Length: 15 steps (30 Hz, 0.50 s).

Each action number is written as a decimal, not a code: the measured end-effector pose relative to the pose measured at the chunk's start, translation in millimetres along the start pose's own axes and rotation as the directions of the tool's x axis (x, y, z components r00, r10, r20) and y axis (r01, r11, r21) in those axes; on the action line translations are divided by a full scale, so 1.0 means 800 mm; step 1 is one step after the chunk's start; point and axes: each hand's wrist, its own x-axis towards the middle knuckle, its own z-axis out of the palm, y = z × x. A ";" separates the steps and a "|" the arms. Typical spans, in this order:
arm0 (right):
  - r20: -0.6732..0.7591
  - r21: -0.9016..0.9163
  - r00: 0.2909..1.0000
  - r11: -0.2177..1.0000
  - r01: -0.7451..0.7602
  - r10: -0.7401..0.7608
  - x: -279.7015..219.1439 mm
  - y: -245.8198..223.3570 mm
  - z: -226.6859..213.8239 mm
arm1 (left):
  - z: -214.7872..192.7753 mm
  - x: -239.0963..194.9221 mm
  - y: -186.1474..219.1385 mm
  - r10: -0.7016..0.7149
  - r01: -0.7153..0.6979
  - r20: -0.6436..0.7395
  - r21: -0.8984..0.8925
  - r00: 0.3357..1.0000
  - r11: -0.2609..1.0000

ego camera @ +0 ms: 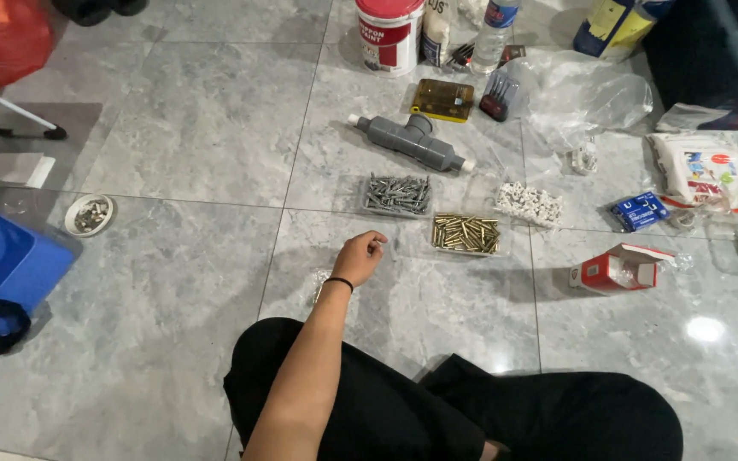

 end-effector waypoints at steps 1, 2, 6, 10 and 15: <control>0.002 -0.001 1.000 1.000 0.005 -0.005 -0.002 0.006 -0.009 | -0.003 -0.005 0.007 -0.016 0.015 0.042 0.008 0.999 1.000; 0.002 -0.012 1.000 1.000 0.009 -0.009 -0.005 0.013 -0.023 | -0.007 -0.005 0.017 -0.024 0.022 0.077 0.015 0.997 1.000; 0.011 -0.036 1.000 0.999 0.019 -0.018 -0.029 0.055 -0.088 | 0.007 0.013 0.003 -0.092 0.094 0.133 -0.007 0.987 0.996; -0.648 -0.078 0.743 0.957 -0.281 0.165 -0.084 0.106 -0.213 | -0.005 -0.006 0.047 -0.116 0.104 0.293 0.056 0.949 0.993; -0.905 -0.239 0.425 0.800 -0.551 0.023 -0.111 0.180 -0.348 | 0.018 0.002 0.054 -0.055 -0.010 0.440 0.144 0.896 0.990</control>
